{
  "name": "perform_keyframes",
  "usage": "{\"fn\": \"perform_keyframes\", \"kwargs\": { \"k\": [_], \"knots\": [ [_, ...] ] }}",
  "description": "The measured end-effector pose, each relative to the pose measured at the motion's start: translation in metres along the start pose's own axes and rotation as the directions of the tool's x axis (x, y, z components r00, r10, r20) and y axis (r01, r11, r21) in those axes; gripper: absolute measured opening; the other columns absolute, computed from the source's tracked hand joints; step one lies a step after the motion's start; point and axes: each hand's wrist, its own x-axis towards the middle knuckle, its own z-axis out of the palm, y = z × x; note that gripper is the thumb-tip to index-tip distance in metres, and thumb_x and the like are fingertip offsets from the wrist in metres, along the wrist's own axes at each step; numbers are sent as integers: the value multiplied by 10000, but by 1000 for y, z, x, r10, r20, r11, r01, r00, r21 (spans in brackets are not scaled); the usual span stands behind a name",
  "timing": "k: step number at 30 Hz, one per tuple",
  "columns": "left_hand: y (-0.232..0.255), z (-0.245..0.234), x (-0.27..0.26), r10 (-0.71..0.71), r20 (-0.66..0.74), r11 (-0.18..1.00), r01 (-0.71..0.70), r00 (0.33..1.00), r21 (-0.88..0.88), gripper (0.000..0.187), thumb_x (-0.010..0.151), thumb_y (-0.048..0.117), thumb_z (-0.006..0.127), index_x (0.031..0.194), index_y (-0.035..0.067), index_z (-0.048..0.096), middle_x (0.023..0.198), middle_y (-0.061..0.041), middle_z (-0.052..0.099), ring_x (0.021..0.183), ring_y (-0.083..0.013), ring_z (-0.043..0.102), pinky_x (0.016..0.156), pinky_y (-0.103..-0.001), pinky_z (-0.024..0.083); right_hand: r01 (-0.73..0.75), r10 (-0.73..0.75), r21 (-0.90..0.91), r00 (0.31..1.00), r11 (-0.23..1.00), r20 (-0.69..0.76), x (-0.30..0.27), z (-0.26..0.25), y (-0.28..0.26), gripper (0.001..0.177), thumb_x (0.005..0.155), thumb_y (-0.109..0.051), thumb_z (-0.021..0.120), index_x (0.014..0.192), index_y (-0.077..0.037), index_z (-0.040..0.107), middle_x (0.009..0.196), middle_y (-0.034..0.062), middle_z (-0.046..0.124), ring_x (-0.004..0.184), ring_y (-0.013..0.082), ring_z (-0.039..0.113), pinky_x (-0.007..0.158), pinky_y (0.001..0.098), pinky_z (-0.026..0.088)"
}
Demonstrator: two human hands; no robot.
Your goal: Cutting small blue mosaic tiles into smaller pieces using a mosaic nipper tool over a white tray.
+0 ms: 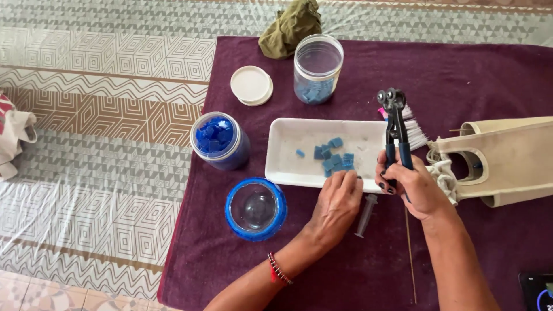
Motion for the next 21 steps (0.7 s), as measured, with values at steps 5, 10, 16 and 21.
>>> {"fn": "perform_keyframes", "kwargs": {
  "k": [5,10,16,21],
  "knots": [
    [-7,-31,11,-156,40,965,161,987,-208,412,942,309,741,1192,-4,644,1249,-208,589,1084,-354,551,873,-467,499,-16,10,-135,999,991,-46,3,-3,-1,130,805,-8,522,921,-43,570,774,108,586,645,206,542,568,325,367],
    [-32,-19,6,-68,-119,981,44,991,-191,333,863,280,791,1059,28,693,1148,-153,602,1073,-369,616,901,-450,492,111,-163,-267,970,957,-179,6,-22,4,120,766,-3,618,877,23,653,532,164,538,499,215,528,440,284,384],
    [-27,-32,7,114,-118,993,-110,987,40,166,934,-92,676,1067,1,643,1088,-159,592,969,-325,611,857,-439,507,-90,36,-227,971,970,-235,1,-27,-16,115,860,18,565,898,-86,533,677,141,579,616,212,530,551,306,379],
    [8,-43,10,78,-217,997,-79,973,7,143,972,-56,541,897,56,590,794,-80,443,660,-259,450,603,-408,383,-48,20,-169,986,984,-164,4,-22,-12,90,828,-4,545,886,-73,537,661,156,619,601,197,559,537,299,356]
  ]
}}
